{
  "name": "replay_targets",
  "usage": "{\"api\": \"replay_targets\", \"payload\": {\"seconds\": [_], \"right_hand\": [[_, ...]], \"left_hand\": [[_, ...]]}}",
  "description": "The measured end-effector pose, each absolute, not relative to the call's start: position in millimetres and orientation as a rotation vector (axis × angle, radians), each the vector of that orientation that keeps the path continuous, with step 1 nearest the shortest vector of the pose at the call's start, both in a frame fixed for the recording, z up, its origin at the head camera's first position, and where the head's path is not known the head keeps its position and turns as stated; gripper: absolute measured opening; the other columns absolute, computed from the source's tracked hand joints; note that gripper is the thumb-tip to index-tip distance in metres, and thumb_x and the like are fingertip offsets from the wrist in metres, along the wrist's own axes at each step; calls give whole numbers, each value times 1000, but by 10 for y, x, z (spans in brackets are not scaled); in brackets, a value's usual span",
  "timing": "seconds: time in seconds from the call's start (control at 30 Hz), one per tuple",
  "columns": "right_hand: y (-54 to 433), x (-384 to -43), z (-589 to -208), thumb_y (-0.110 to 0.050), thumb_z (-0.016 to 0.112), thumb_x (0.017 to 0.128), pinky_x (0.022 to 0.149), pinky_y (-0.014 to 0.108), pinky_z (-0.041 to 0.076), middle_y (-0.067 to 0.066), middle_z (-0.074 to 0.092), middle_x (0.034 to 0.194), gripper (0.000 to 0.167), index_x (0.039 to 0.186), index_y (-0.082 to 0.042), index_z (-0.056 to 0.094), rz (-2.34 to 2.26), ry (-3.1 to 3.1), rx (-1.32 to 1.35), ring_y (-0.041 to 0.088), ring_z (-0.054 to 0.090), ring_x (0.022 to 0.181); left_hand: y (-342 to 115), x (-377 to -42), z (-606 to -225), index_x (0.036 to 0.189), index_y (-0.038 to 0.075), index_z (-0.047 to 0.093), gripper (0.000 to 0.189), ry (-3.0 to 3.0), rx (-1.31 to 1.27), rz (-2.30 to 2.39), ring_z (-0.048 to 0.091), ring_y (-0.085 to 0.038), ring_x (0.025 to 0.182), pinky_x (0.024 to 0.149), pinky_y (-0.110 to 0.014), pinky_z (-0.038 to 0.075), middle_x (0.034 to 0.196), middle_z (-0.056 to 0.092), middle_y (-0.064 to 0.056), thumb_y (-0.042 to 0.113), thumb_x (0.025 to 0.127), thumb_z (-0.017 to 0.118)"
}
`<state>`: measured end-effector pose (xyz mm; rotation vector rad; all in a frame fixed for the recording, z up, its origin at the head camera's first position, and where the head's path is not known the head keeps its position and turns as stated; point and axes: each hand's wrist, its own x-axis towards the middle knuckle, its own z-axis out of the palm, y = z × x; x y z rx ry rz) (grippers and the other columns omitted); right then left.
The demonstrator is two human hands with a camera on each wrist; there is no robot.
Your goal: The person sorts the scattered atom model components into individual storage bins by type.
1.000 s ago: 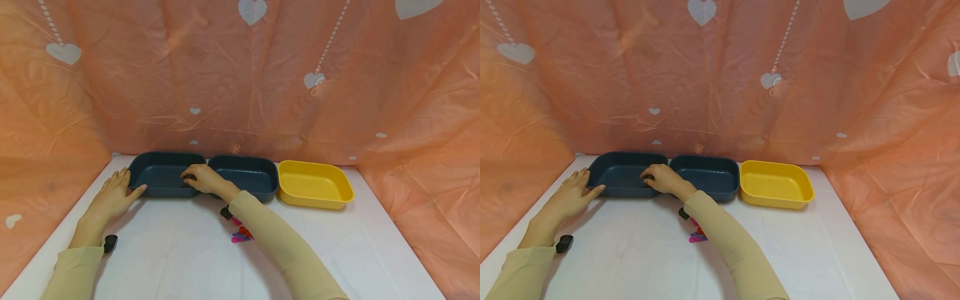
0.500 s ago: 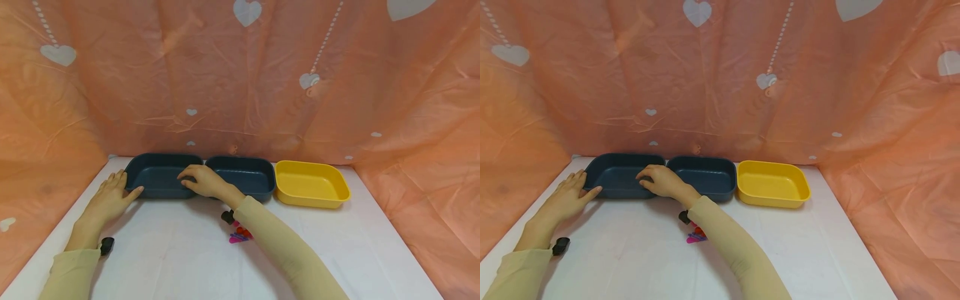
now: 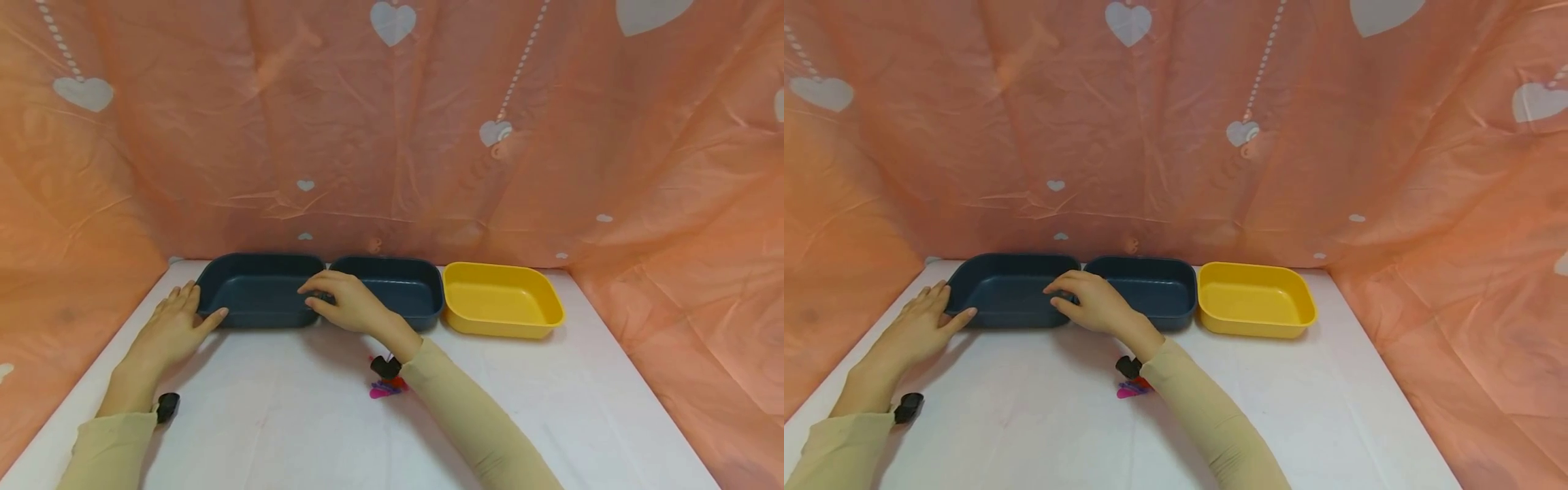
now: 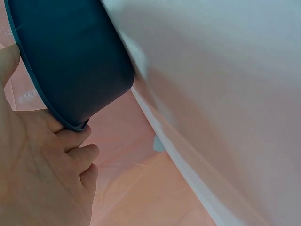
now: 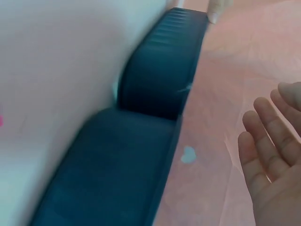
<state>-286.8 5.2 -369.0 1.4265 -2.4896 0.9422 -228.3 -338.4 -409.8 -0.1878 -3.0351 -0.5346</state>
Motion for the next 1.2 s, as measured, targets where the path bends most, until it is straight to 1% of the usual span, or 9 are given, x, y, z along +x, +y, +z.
{"api": "replay_targets", "payload": {"seconds": [0.17,0.33,0.43,0.53,0.67,0.73,0.9,1.07,1.2], "right_hand": [[227,-2789,-3716,-12,68,102,78,28,57,6,70,123,25,125,-7,74,1018,-2400,1390,22,69,103],[418,-2730,-3767,-9,70,100,78,36,61,9,70,121,24,123,-3,74,1094,-2362,1353,25,69,99],[533,-2688,-3797,-9,70,100,81,33,61,9,70,123,23,122,-3,74,1086,-2363,1342,22,68,99],[637,-2640,-3832,-8,71,99,80,30,61,9,70,123,23,121,-2,74,1057,-2371,1355,20,68,98],[756,-2579,-3891,-5,73,97,78,35,63,10,70,121,24,120,-1,74,1037,-2404,1388,21,68,96],[817,-2551,-3914,-5,73,97,80,35,63,10,70,120,23,120,0,74,1014,-2427,1405,21,68,96],[979,-2512,-3971,-6,73,97,83,27,61,9,71,118,24,120,-3,75,951,-2480,1423,20,68,95],[1099,-2491,-4020,-5,74,95,80,27,62,8,71,119,25,120,-2,74,927,-2562,1450,21,69,96],[1174,-2467,-4054,-7,75,95,78,23,60,6,71,119,24,119,-5,75,851,-2631,1486,18,68,93]], "left_hand": [[-3386,-2282,-4104,152,-25,11,97,-3027,-193,-528,6,-64,149,121,-71,6,158,11,-48,58,109,38],[-3379,-2279,-4109,152,-25,10,98,-3031,-197,-533,6,-64,148,122,-71,4,158,10,-48,58,109,38],[-3377,-2281,-4111,153,-25,10,97,-3033,-197,-534,6,-64,149,121,-71,4,159,9,-48,57,109,38],[-3382,-2285,-4109,153,-24,9,97,-3035,-195,-535,5,-63,149,121,-71,4,159,8,-47,58,109,38],[-3398,-2291,-4115,153,-24,9,97,-3032,-196,-542,4,-64,149,121,-72,3,159,8,-48,57,109,38],[-3399,-2291,-4115,153,-25,9,97,-3029,-198,-546,4,-64,149,121,-71,3,159,9,-48,57,109,38],[-3379,-2292,-4102,153,-25,9,97,-3028,-203,-547,4,-64,148,122,-71,2,158,8,-48,56,109,38],[-3389,-2298,-4114,153,-25,10,96,-3027,-202,-541,4,-64,149,122,-71,2,158,9,-48,56,109,38],[-3394,-2302,-4117,153,-24,10,97,-3026,-202,-542,5,-64,149,121,-71,2,159,9,-48,57,109,39]]}}
